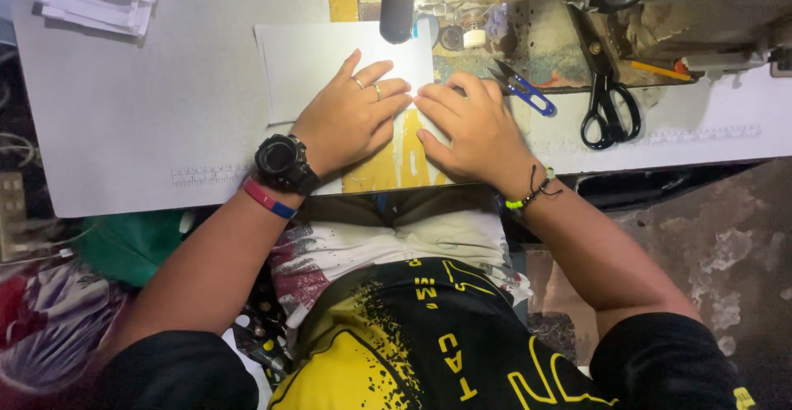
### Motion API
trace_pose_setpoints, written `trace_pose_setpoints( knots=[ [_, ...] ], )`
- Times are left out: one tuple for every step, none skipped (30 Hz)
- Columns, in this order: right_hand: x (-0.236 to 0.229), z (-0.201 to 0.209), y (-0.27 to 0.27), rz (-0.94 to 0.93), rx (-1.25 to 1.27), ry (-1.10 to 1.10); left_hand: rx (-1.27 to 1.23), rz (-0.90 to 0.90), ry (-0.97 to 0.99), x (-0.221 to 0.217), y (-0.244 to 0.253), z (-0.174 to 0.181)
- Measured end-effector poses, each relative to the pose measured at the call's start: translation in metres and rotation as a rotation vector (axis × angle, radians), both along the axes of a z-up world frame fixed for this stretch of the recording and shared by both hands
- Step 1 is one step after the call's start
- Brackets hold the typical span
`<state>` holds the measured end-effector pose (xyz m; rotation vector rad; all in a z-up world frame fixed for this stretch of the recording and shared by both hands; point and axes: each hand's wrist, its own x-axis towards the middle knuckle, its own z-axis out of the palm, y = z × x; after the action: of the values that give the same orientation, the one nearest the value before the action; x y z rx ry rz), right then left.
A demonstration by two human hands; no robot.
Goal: Sewing small white labels or fabric components using an industrial sewing machine
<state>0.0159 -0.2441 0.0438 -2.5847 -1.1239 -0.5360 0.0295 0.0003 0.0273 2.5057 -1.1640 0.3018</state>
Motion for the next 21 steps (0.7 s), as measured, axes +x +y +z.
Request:
trace_pose_setpoints(
  knots=[
    [0.002, -0.001, -0.001, -0.004, 0.000, 0.000, 0.000, -0.004, 0.000, 0.002, 0.000, 0.000],
    [0.005, -0.001, -0.001, -0.006, -0.008, 0.020, -0.009, 0.001, 0.007, 0.005, 0.000, -0.001],
    [0.007, -0.001, -0.002, -0.009, -0.015, 0.040, -0.017, 0.006, 0.015, 0.007, 0.000, -0.001],
    [0.008, 0.004, 0.000, -0.013, -0.015, 0.040, -0.017, 0.002, 0.015, 0.010, 0.001, 0.002],
    [0.009, 0.011, 0.001, -0.009, -0.033, 0.110, -0.035, -0.032, -0.009, 0.013, 0.002, 0.004],
    [0.010, 0.017, 0.003, -0.005, -0.050, 0.180, -0.053, -0.065, -0.033, 0.016, 0.003, 0.007],
    [0.013, 0.016, 0.003, -0.008, -0.050, 0.179, -0.054, -0.068, -0.034, 0.018, 0.002, 0.010],
    [0.016, 0.016, 0.003, -0.012, -0.040, 0.174, -0.087, -0.058, -0.040, 0.020, 0.001, 0.012],
    [0.018, 0.016, 0.003, -0.015, -0.031, 0.170, -0.120, -0.048, -0.045, 0.022, 0.001, 0.014],
    [0.021, 0.014, 0.003, -0.017, -0.033, 0.170, -0.122, -0.050, -0.045, 0.025, 0.001, 0.013],
    [0.025, 0.013, 0.003, -0.043, -0.048, 0.202, -0.130, -0.040, -0.031, 0.028, 0.001, 0.012],
    [0.028, 0.012, 0.003, -0.068, -0.063, 0.234, -0.137, -0.030, -0.016, 0.030, 0.001, 0.011],
    [0.030, 0.009, 0.002, -0.068, -0.065, 0.234, -0.139, -0.030, -0.017, 0.034, 0.002, 0.009],
    [0.033, 0.006, 0.001, -0.088, -0.065, 0.262, -0.143, -0.036, -0.020, 0.037, 0.003, 0.008],
    [0.036, 0.003, -0.001, -0.108, -0.064, 0.289, -0.147, -0.043, -0.024, 0.041, 0.003, 0.006],
    [0.039, 0.003, -0.001, -0.109, -0.065, 0.288, -0.148, -0.043, -0.026, 0.044, 0.004, 0.006],
    [0.042, 0.003, -0.001, -0.052, 0.005, 0.263, -0.164, -0.048, -0.009, 0.047, 0.005, 0.006],
    [0.045, 0.003, -0.002, 0.005, 0.074, 0.237, -0.180, -0.054, 0.008, 0.050, 0.006, 0.006],
    [0.047, 0.000, -0.002, 0.005, 0.073, 0.237, -0.182, -0.055, 0.008, 0.052, 0.006, 0.006],
    [0.048, -0.003, -0.003, -0.008, 0.069, 0.253, -0.194, -0.059, 0.012, 0.055, 0.006, 0.007],
    [0.050, -0.006, -0.004, -0.022, 0.064, 0.267, -0.207, -0.065, 0.016, 0.058, 0.005, 0.008]
  ],
)
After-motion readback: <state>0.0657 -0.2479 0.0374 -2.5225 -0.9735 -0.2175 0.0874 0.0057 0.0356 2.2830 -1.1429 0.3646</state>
